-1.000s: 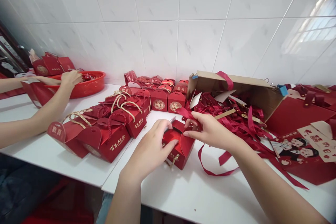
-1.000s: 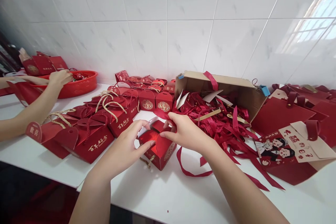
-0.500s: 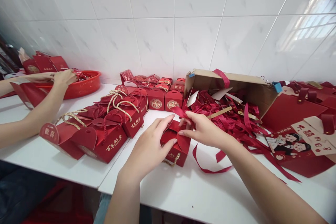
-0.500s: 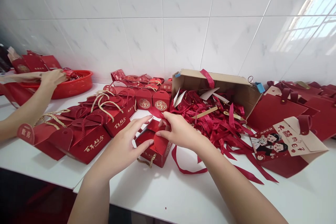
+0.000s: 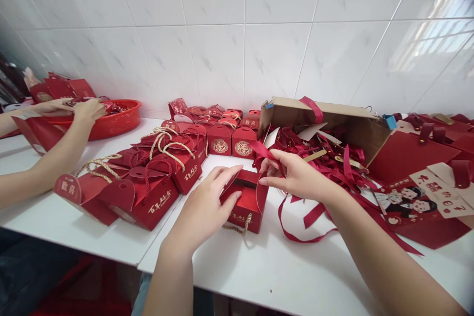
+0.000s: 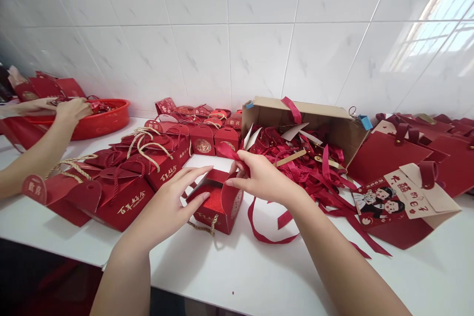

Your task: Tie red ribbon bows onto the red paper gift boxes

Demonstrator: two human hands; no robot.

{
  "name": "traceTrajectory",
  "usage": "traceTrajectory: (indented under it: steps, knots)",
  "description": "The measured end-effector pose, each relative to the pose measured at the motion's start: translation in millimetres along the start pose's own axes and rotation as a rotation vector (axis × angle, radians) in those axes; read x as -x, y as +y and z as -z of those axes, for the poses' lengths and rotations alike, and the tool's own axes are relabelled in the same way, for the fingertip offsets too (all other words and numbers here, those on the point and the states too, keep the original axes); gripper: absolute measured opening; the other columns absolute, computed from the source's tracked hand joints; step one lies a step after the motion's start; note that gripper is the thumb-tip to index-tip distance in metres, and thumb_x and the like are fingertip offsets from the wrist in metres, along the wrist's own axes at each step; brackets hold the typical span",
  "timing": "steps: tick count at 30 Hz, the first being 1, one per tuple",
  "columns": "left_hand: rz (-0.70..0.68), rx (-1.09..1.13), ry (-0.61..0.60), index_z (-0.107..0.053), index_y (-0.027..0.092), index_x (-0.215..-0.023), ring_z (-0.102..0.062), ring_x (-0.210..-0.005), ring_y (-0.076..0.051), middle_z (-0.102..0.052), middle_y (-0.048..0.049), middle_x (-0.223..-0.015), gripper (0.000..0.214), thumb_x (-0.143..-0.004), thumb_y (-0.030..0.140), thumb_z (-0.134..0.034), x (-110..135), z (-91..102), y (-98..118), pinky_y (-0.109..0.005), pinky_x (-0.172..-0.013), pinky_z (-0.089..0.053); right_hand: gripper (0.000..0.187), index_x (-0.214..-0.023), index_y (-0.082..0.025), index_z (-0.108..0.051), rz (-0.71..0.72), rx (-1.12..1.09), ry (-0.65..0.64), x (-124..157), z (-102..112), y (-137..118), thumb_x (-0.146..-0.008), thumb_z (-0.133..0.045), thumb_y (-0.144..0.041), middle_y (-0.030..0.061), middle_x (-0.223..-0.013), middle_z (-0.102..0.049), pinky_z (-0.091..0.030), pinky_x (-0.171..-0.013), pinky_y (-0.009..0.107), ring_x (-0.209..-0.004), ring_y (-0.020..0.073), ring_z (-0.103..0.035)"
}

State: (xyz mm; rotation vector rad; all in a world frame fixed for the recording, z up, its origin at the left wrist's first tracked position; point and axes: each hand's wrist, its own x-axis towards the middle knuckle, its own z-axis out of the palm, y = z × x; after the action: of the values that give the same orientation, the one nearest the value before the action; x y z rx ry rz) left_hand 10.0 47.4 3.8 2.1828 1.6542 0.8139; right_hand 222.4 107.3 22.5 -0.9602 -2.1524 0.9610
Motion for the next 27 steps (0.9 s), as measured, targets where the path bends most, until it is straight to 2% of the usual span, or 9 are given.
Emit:
traceTrajectory:
  steps: [5,9,13,16,20,24,27]
  knots:
    - [0.0,-0.005,0.0,-0.043,0.037,-0.136,-0.055,-0.117,-0.022,-0.052,0.0,-0.134,0.046,-0.091,0.033,-0.047,0.5,0.4,-0.9,-0.035,-0.091,-0.049,0.026,-0.075,-0.021,-0.042,-0.015,0.024,-0.008,2.0,7.6,-2.9,-0.079,-0.066,-0.028,-0.0012,-0.082,-0.059,-0.043,-0.06,0.028,-0.071,0.0137,-0.055]
    - [-0.008,0.011,-0.022,-0.044,0.035,-0.136,-0.058,-0.109,-0.022,-0.052,-0.0027,-0.133,0.045,-0.091,0.033,-0.046,0.0,-0.4,2.0,-0.035,-0.088,-0.05,0.029,-0.073,-0.021,-0.038,-0.005,-0.001,-0.03,0.8,1.5,-2.4,-0.079,-0.065,-0.028,-0.0005,-0.087,-0.061,-0.043,-0.061,0.027,-0.071,0.0131,-0.054]
    - [-0.043,0.006,-0.009,-0.043,0.032,-0.138,-0.055,-0.116,-0.024,-0.053,-0.0052,-0.133,0.046,-0.092,0.032,-0.046,0.6,-2.1,2.7,-0.039,-0.096,-0.047,0.03,-0.075,-0.021,-0.039,-0.015,-0.012,-0.037,-1.6,-7.8,-1.1,-0.079,-0.066,-0.032,-0.0023,-0.078,-0.054,-0.04,-0.055,0.024,-0.067,0.0116,-0.05]
    - [-0.067,0.022,0.04,-0.041,0.031,-0.138,-0.048,-0.125,-0.025,-0.051,-0.0056,-0.135,0.047,-0.092,0.033,-0.047,1.5,-2.9,2.5,-0.043,-0.102,-0.042,0.032,-0.077,-0.02,-0.042,-0.017,-0.015,0.038,-2.2,-9.0,-2.7,-0.085,-0.057,-0.046,-0.004,-0.07,-0.046,-0.037,-0.054,0.024,-0.061,0.0105,-0.045]
    - [-0.074,0.08,0.125,-0.049,0.03,-0.129,-0.048,-0.124,-0.024,-0.053,-0.0046,-0.132,0.037,-0.093,0.035,-0.046,0.5,-2.3,3.7,-0.042,-0.103,-0.042,0.042,-0.07,-0.019,-0.041,-0.046,-0.025,0.131,2.4,-0.5,-11.1,-0.094,-0.036,-0.053,-0.0044,-0.062,-0.04,-0.032,-0.051,0.024,-0.054,0.0089,-0.038]
    - [-0.068,0.126,0.193,-0.057,0.028,-0.117,-0.053,-0.116,-0.02,-0.058,-0.003,-0.122,0.027,-0.092,0.032,-0.048,-1.7,-1.1,4.3,-0.038,-0.101,-0.043,0.042,-0.065,-0.019,-0.039,-0.121,-0.032,0.062,12.2,13.0,-22.1,-0.093,-0.042,-0.051,-0.0049,-0.059,-0.036,-0.026,-0.045,0.022,-0.05,0.0076,-0.031]
    - [-0.113,0.089,0.182,-0.061,0.027,-0.105,-0.05,-0.118,-0.02,-0.056,-0.0027,-0.121,0.019,-0.09,0.029,-0.051,-2.3,-2.1,5.3,-0.039,-0.103,-0.041,0.04,-0.066,-0.019,-0.044,-0.168,-0.02,0.038,18.1,21.8,-26.4,-0.091,-0.046,-0.049,-0.004,-0.059,-0.04,-0.028,-0.044,0.022,-0.05,0.0081,-0.034]
